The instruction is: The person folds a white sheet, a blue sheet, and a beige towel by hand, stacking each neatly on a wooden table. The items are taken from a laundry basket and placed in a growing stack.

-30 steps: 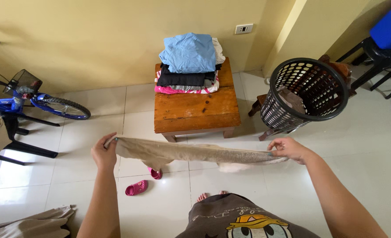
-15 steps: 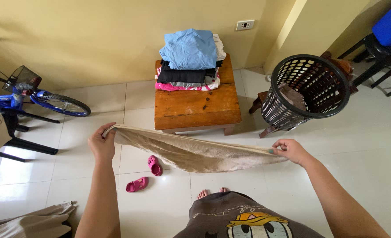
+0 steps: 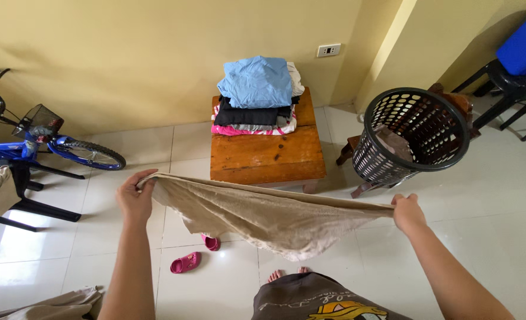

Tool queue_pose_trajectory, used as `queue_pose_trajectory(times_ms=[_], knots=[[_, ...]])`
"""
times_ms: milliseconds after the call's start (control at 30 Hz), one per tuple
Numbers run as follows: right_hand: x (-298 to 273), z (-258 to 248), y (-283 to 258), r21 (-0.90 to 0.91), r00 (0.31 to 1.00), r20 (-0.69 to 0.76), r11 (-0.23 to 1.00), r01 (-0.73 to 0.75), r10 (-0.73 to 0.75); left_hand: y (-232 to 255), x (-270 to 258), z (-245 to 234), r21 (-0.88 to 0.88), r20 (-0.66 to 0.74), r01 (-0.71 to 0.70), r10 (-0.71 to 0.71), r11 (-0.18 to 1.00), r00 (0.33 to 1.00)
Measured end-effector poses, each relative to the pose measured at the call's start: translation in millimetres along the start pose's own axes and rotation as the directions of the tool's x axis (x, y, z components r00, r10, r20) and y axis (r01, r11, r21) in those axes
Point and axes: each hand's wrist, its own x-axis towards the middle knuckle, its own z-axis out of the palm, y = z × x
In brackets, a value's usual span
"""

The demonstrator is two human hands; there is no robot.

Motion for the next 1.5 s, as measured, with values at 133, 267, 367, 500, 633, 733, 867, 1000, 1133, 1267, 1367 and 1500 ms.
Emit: queue_pose_trajectory(times_ms=[133, 267, 367, 500, 633, 733, 867, 1000, 1133, 1267, 1367, 1500], knots=[[17.7, -9.5, -3.8, 0.667, 0.966, 0.222, 0.703, -0.248, 0.130, -6.5, -3.4, -15.3, 0.000, -0.067, 0.110, -0.110, 0.994, 0.992], [11.7, -34.9, -16.3, 0.793, 0.870, 0.374, 0.597, -0.121, -0.321, -14.5, -5.5, -35.4, 0.201, -0.183, 0.226, -0.190, 0.953, 0.965], [-7.7, -60.9, -45.4, 0.718, 0.765, 0.482, 0.693, -0.066, -0.427, -24.7, -11.0, -46.5, 0.218, -0.220, 0.206, -0.158, 0.954, 0.963], [-32.7, -87.3, -97.4, 0.484, 0.771, 0.505, 0.867, 0.120, -0.389, -33.9, -17.4, -47.1, 0.159, -0.235, 0.287, -0.246, 0.945, 0.940], [-52.8, -101.4, -111.2, 0.053, 0.820, 0.253, 0.853, 0.519, -0.514, -34.9, -23.7, -46.7, 0.243, -0.212, 0.370, -0.323, 0.897, 0.922], [-49.8, -109.0, -98.9, -0.096, 0.745, 0.233, 0.748, 0.657, -0.625, -41.2, -27.8, -53.7, 0.180, -0.158, 0.332, -0.306, 0.926, 0.939], [-32.1, -106.8, -72.0, -0.082, 0.688, 0.192, 0.687, 0.722, -0.700, -70.0, -34.3, -63.5, 0.256, -0.110, 0.322, -0.304, 0.911, 0.946], [-3.0, -97.6, -33.0, 0.281, 0.833, 0.177, 0.838, 0.468, -0.525, -102.3, -38.9, -67.4, 0.188, 0.094, 0.386, -0.408, 0.903, 0.908], [28.6, -85.4, 17.9, 0.757, 0.896, 0.324, 0.652, -0.054, -0.302, -98.8, -47.0, -80.1, 0.079, 0.479, 0.617, -0.572, 0.783, 0.666], [45.7, -89.7, 64.3, 0.858, 0.842, 0.427, 0.443, -0.261, -0.331, -70.5, -50.4, -89.0, 0.173, 0.624, 0.854, -0.725, 0.491, 0.291], [54.4, -86.6, 70.3, 0.899, 0.859, 0.438, 0.155, -0.410, -0.266, -68.8, -47.9, -70.1, -0.093, 0.597, 0.897, -0.697, 0.433, 0.398], [74.9, -50.6, 19.8, 0.910, 0.901, 0.405, 0.024, -0.413, 0.155, -106.0, -32.7, 8.9, -0.323, 0.444, 0.784, -0.647, 0.530, 0.620]])
